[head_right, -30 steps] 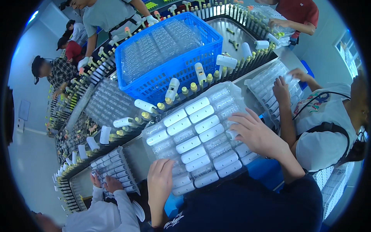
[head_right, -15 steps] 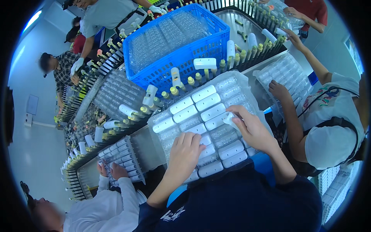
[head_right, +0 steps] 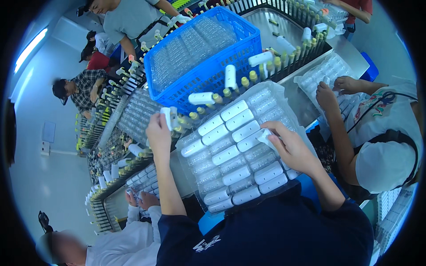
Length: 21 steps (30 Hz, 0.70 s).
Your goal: The person places small white cylindrical items into a clear plastic tray with bubble wrap. They repeatedly pick up items from a blue basket and arrange them in the tray, then stack the filled trays on a nearby table.
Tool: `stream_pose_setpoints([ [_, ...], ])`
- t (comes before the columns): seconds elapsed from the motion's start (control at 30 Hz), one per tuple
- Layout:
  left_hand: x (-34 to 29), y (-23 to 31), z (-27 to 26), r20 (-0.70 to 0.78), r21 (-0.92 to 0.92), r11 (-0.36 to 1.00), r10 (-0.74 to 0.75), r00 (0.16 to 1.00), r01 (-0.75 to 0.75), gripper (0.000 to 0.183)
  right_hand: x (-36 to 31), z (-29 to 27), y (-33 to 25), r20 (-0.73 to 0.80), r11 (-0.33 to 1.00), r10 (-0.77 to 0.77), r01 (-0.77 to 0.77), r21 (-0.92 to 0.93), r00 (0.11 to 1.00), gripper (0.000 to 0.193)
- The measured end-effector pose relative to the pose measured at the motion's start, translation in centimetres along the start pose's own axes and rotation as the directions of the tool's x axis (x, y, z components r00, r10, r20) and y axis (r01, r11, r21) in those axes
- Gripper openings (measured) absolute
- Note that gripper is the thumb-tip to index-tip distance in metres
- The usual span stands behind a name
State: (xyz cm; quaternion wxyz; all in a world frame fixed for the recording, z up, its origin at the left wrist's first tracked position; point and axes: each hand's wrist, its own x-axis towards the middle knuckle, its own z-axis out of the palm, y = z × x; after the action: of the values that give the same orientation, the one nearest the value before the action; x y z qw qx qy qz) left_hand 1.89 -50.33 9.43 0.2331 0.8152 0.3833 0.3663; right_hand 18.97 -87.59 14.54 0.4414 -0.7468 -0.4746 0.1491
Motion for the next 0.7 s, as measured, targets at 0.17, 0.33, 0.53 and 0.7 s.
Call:
stream_pose_setpoints([
  [0.17,-0.4,-4.3,2.6,0.051,0.286,0.953,0.093,0.994,-0.104,0.048,0.1,-0.2,0.4,-0.004,1.0,-0.019,0.019,-0.007,1.0,0.033],
  [0.33,0.8,-5.4,0.4,0.194,0.525,0.849,-0.043,0.98,-0.067,0.067,0.2,-0.6,0.5,-0.071,0.988,0.083,-0.072,0.14,0.994,0.032],
  [0.53,0.2,-8.7,-2.2,0.117,0.582,0.813,-0.047,0.992,-0.031,0.078,1.6,-1.0,1.3,-0.105,0.939,0.092,-0.051,0.34,0.99,0.033],
  [0.7,-7.6,-6.8,-2.2,-0.224,0.321,0.945,0.135,0.965,-0.058,0.055,2.3,-2.9,1.6,-0.138,0.957,0.168,-0.128,0.26,0.976,0.036],
])
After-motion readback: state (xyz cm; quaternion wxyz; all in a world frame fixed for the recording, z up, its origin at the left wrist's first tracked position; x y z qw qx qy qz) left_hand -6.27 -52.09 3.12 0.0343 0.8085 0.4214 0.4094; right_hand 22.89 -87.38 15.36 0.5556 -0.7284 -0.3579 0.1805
